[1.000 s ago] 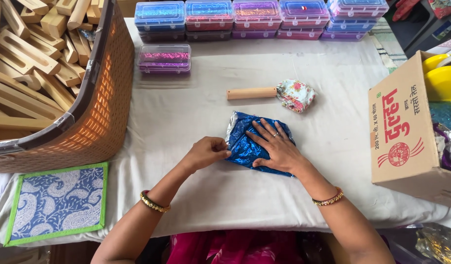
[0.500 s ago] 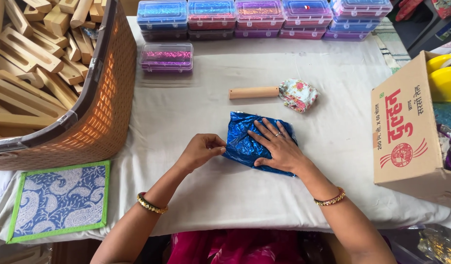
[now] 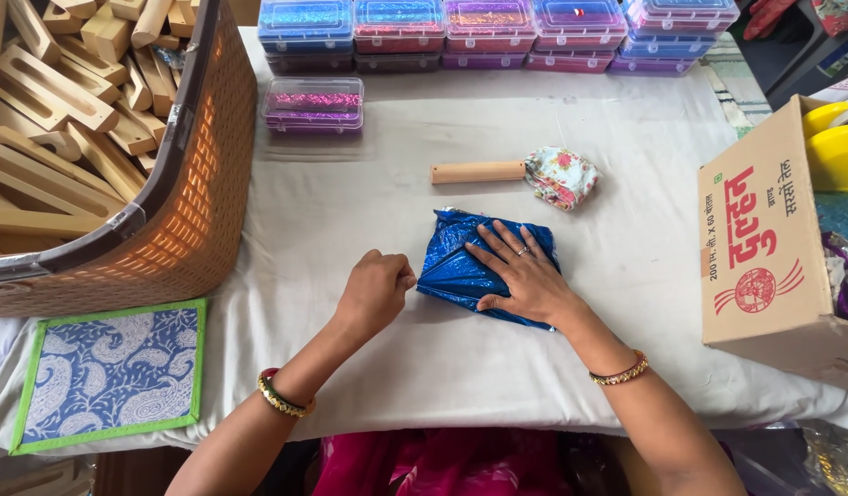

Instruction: The recorder wraps small wooden blocks and dowels in blue and silver foil at a workshop table.

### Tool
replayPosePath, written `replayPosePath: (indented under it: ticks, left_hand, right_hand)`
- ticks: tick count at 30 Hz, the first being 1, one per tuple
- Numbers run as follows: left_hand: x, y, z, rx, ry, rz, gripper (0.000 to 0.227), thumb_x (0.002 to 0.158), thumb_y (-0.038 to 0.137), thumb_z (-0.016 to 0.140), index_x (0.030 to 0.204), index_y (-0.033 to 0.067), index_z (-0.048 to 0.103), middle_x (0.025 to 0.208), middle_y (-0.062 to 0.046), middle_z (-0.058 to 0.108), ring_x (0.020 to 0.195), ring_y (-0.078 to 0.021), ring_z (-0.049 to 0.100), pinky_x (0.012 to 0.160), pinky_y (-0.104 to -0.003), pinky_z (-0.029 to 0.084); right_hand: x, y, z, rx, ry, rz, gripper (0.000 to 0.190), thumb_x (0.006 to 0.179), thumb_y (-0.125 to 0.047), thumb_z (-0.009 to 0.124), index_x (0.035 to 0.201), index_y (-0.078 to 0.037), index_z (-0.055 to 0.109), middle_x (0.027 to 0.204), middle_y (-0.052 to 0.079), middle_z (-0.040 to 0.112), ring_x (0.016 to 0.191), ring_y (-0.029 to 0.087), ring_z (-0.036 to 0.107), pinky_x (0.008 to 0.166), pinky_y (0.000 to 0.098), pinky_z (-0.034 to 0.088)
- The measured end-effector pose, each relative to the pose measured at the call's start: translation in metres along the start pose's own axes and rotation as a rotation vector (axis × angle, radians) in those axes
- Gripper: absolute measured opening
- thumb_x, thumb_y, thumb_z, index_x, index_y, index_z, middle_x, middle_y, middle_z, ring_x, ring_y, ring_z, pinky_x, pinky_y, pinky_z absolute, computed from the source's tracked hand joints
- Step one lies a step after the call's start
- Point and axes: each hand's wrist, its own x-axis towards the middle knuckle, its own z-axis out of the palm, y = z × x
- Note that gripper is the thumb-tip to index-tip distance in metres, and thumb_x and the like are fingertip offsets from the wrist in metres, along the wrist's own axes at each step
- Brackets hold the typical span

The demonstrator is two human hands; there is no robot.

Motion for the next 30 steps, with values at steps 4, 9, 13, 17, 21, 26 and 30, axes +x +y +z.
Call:
replayPosePath:
  ticks: [4,9,13,17,21,26,30]
  left_hand:
    - [0.0,0.003,-0.002,0.055,-0.063,0.012,0.015,0.091,0.011,0.062,0.082,0.0026,0.07,0.081,-0.011,0.072,0.086,-0.0309,0.06,0.08,-0.043,0.051]
    - [-0.005,-0.027,-0.051,0.026,-0.009,-0.056,0.02,0.095,0.014,0.054,0.087,0.003,0.068,0.081,-0.015,0.07,0.082,-0.0333,0.062,0.077,-0.044,0.053]
    - [-0.018,-0.005,-0.105,0.216,0.254,-0.188,0.026,0.103,0.033,0.06,0.107,0.0098,0.073,0.084,-0.018,0.068,0.078,-0.0319,0.066,0.07,-0.046,0.051]
    - [-0.001,-0.039,-0.082,0.539,0.261,-0.134,0.027,0.106,0.03,0.063,0.096,0.0069,0.071,0.092,-0.013,0.071,0.09,-0.0314,0.066,0.078,-0.046,0.051]
    - [0.026,-0.022,-0.033,0.472,0.418,0.198,0.033,0.079,0.014,0.065,0.11,0.0151,0.076,0.112,-0.007,0.074,0.108,-0.0257,0.064,0.089,-0.042,0.052]
    - [0.082,-0.005,0.039,0.118,0.036,0.012,0.066,0.087,0.05,0.083,0.133,0.0092,0.059,0.124,-0.014,0.063,0.12,-0.0335,0.056,0.096,-0.047,0.048]
    - [0.12,-0.005,0.074,0.139,0.056,-0.042,0.068,0.075,0.039,0.085,0.13,0.0085,0.061,0.123,-0.012,0.064,0.119,-0.0331,0.057,0.093,-0.048,0.05]
  right_hand:
    - [-0.001,0.0,0.001,-0.044,-0.002,-0.005,0.11,0.07,-0.092,0.042,0.16,-0.03,0.031,0.17,0.004,0.02,0.157,0.028,0.012,0.125,0.0574,0.011]
    - [0.0,-0.001,0.0,-0.055,-0.015,0.005,0.109,0.07,-0.091,0.042,0.16,-0.031,0.03,0.17,0.006,0.018,0.156,0.029,0.01,0.124,0.0574,0.009]
    - [0.001,-0.001,-0.001,-0.06,-0.01,0.003,0.106,0.074,-0.09,0.044,0.161,-0.03,0.03,0.171,0.006,0.017,0.157,0.029,0.009,0.125,0.0567,0.009]
    - [0.0,-0.002,-0.002,-0.041,-0.018,0.013,0.108,0.071,-0.089,0.047,0.16,-0.031,0.029,0.17,0.006,0.016,0.156,0.029,0.009,0.124,0.0552,0.009]
    - [0.001,-0.001,-0.004,-0.028,-0.012,0.005,0.107,0.073,-0.089,0.047,0.161,-0.031,0.029,0.17,0.006,0.017,0.156,0.029,0.009,0.125,0.0549,0.008]
    - [0.0,0.0,-0.008,-0.023,-0.013,-0.002,0.107,0.072,-0.086,0.052,0.16,-0.028,0.03,0.17,0.008,0.016,0.156,0.031,0.008,0.124,0.0556,0.008]
    - [-0.005,0.008,-0.01,0.161,0.121,-0.074,0.092,0.083,-0.07,0.06,0.157,-0.018,0.042,0.168,0.014,0.025,0.157,0.035,0.014,0.125,0.0532,0.012]
